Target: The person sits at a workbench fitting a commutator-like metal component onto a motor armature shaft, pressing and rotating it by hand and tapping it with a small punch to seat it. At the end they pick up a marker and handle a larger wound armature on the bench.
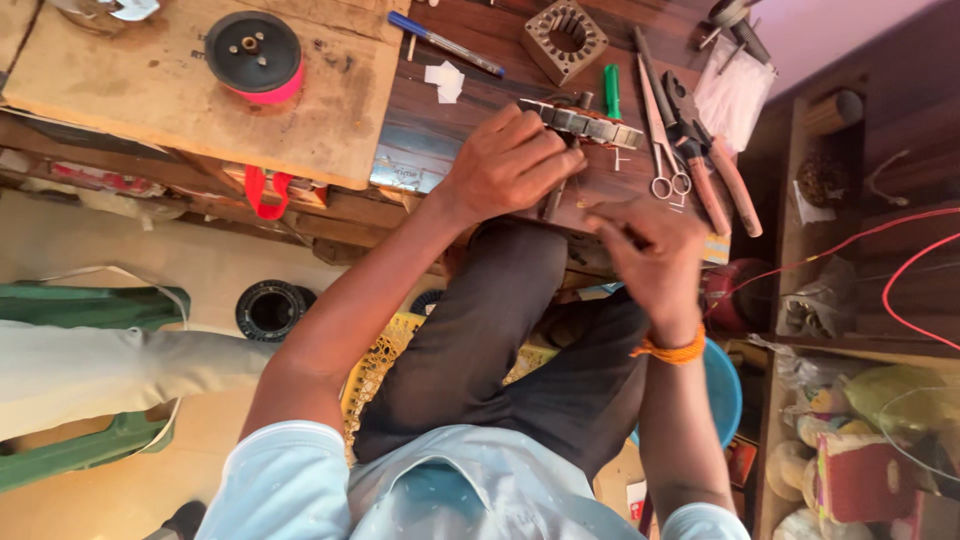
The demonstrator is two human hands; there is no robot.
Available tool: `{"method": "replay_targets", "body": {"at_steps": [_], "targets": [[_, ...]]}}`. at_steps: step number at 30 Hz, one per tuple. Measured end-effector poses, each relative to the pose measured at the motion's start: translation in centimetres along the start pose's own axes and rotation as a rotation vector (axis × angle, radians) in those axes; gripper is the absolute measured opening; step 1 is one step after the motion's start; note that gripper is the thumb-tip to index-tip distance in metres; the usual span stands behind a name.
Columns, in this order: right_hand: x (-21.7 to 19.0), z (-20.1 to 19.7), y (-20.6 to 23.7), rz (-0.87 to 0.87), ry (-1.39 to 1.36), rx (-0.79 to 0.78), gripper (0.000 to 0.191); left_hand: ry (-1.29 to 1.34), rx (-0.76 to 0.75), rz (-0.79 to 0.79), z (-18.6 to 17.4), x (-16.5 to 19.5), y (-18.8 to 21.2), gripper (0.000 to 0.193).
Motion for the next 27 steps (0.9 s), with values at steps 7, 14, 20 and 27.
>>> {"method": "replay_targets", "body": {"at_steps": [7,14,20,27], "targets": [[-0.8,-2.2,-6.1,-0.118,0.220,0.125,0.012,0.399,0.409,-0.604,1.0,-0.7,1.5,0.013],[2.8,1.9,-12.0,-0.009,0.110,0.013,0.018,0.472,0.617,-0.907,2.2,-0.7,2.0,0.017],[5.0,-0.1,-10.6,0.091,0.031,0.007,0.011,0.036,0.277,-0.522,0.7,1.0,0.0,0.019],[4.0,-2.4,-7.1,0.306,-0.253,-0.003,0.007,0.251,0.047,-0.253,-0.2,-1.8,-1.2,0.054]]}}
Point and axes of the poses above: each hand's wrist, its own y-axis away from the middle knuckle, its own z-axis out of the palm, x = y × z, the point moved 6 cm from there along -y, towards the middle knuckle, and after that the axes turned 14 degrees about y, right-handed, at the moved point
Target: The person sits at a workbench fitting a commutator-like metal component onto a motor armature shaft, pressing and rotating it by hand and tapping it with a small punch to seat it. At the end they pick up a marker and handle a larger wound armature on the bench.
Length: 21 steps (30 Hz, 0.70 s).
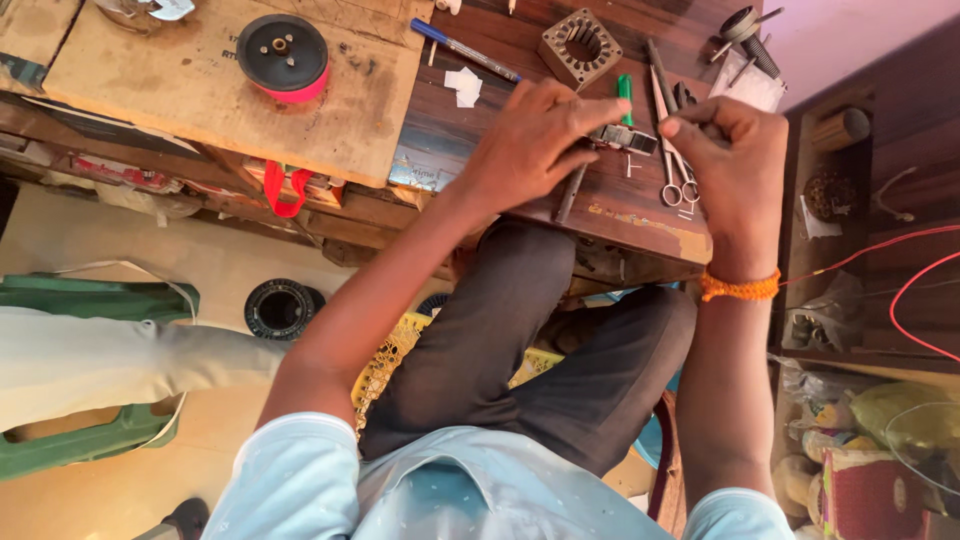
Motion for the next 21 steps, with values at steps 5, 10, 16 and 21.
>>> {"method": "replay_targets", "body": {"at_steps": [5,10,16,21], "targets": [[-1.0,1.0,2.8,-0.048,0.216,-0.009,0.009,0.042,0.002,-0.162,0.0,-1.5,0.1,0.050],[-1.4,4.0,4.3,-0.362,0.307,0.160,0.010,0.032,0.008,-0.107,0.1,-1.3,0.2,0.051],[1.4,4.1,3.7,-0.176,0.149,0.169,0.007,0.016,-0.027,-0.098,0.0,-1.6,0.0,0.053],[1.7,3.6,3.7,-0.107,0.010,0.098,0.005,-0.050,-0.049,-0.169,0.3,-1.5,0.0,0.056]]}}
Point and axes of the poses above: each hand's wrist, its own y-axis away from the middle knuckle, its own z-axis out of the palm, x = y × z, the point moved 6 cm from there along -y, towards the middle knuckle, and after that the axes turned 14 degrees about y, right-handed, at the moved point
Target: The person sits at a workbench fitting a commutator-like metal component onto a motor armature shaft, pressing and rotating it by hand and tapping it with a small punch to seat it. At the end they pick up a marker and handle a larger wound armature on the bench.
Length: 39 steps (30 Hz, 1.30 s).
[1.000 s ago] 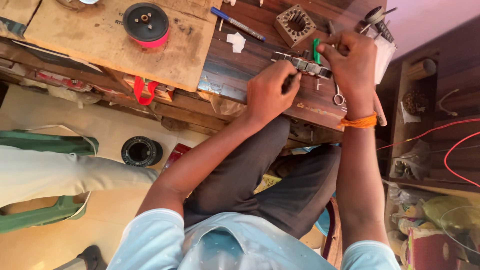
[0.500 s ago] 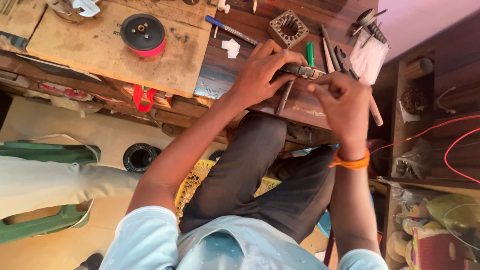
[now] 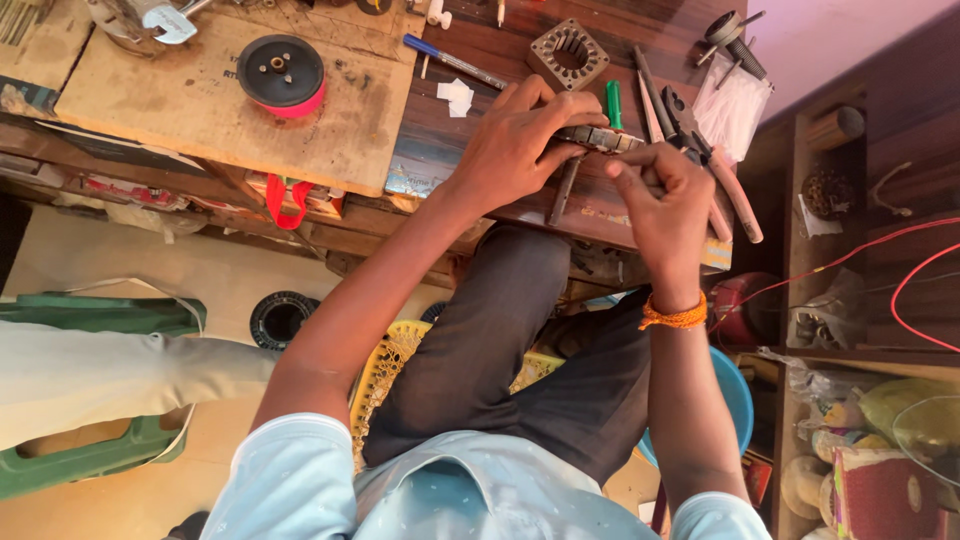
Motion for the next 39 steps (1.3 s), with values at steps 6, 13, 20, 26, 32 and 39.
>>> {"method": "replay_targets", "body": {"at_steps": [6,13,20,26,32,39], "targets": [[-1.6,1.1,1.0,-0.129,0.251,0.048,0.010,0.008,-0.005,0.023,-0.2,0.3,-0.1,0.053],[-1.9,2.1,1.8,-0.183,0.227,0.090,0.006,-0.164,-0.076,0.334,-0.4,2.0,0.4,0.032],[-4.9,-1.4,2.6,-0.341,0.294,-0.042,0.014,-0.222,0.018,0.432,0.0,2.5,2.3,0.015],[-6.8,-2.7,-0.4,-0.357,0.406,-0.036,0.011,0.120,0.331,0.025,-0.4,1.4,3.1,0.011],[-4.7,0.1,-5.7,-0.230,0.340,-0.045,0.010,0.392,0.495,-0.444,1.6,-0.1,4.2,0.013],[-1.2,1.7,-8.9,-0.191,0.276,-0.134,0.013,0.526,0.596,-0.587,3.3,-0.5,4.0,0.016]]}}
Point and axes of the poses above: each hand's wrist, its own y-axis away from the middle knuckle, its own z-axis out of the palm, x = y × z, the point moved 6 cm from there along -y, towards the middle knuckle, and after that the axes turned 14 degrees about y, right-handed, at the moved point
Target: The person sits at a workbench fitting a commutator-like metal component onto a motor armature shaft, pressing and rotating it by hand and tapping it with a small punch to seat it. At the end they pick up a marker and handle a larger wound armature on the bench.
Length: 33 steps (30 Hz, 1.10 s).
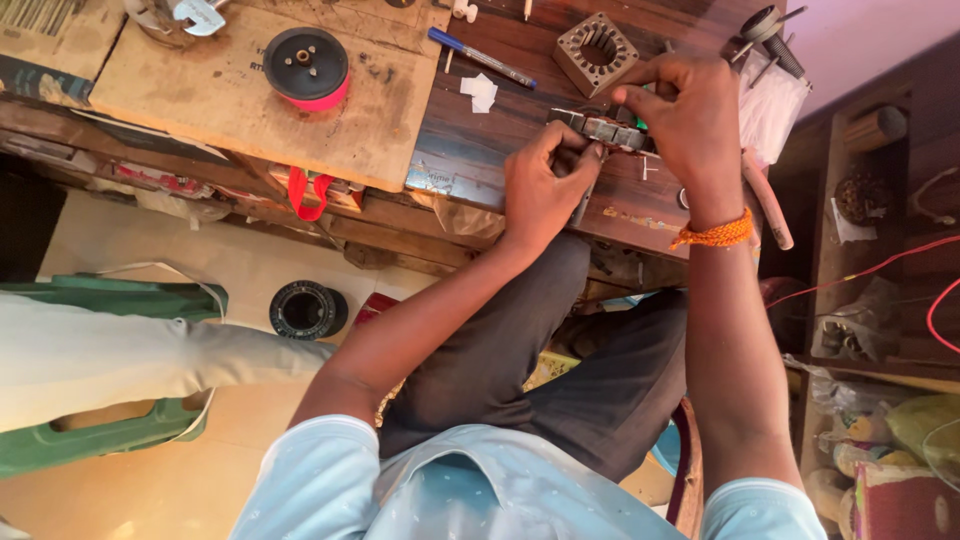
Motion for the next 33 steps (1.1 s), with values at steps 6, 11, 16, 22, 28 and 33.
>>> {"method": "replay_targets", "body": {"at_steps": [6,11,16,22,28,33], "targets": [[2.4,-1.7,1.7,0.128,-0.064,0.006,0.011,-0.549,-0.090,0.550,0.7,3.9,0.9,0.023],[2.2,-3.5,4.3,0.240,-0.322,0.036,0.011,-0.553,-0.471,0.738,1.2,4.0,-1.7,0.065],[-0.1,-4.3,6.4,0.304,-0.309,0.017,0.009,-0.447,-0.601,0.615,1.1,3.1,-3.5,0.075],[-3.1,-2.7,8.1,0.210,-0.154,0.041,0.011,-0.337,-0.549,0.517,0.9,3.2,-3.0,0.061],[-3.9,-1.0,8.6,0.052,-0.020,0.103,0.007,-0.443,-0.569,0.643,1.3,4.1,-2.8,0.042],[-4.3,0.1,10.2,0.064,0.049,0.116,0.012,-0.546,-0.618,1.009,0.5,5.6,-1.3,0.028]]}}
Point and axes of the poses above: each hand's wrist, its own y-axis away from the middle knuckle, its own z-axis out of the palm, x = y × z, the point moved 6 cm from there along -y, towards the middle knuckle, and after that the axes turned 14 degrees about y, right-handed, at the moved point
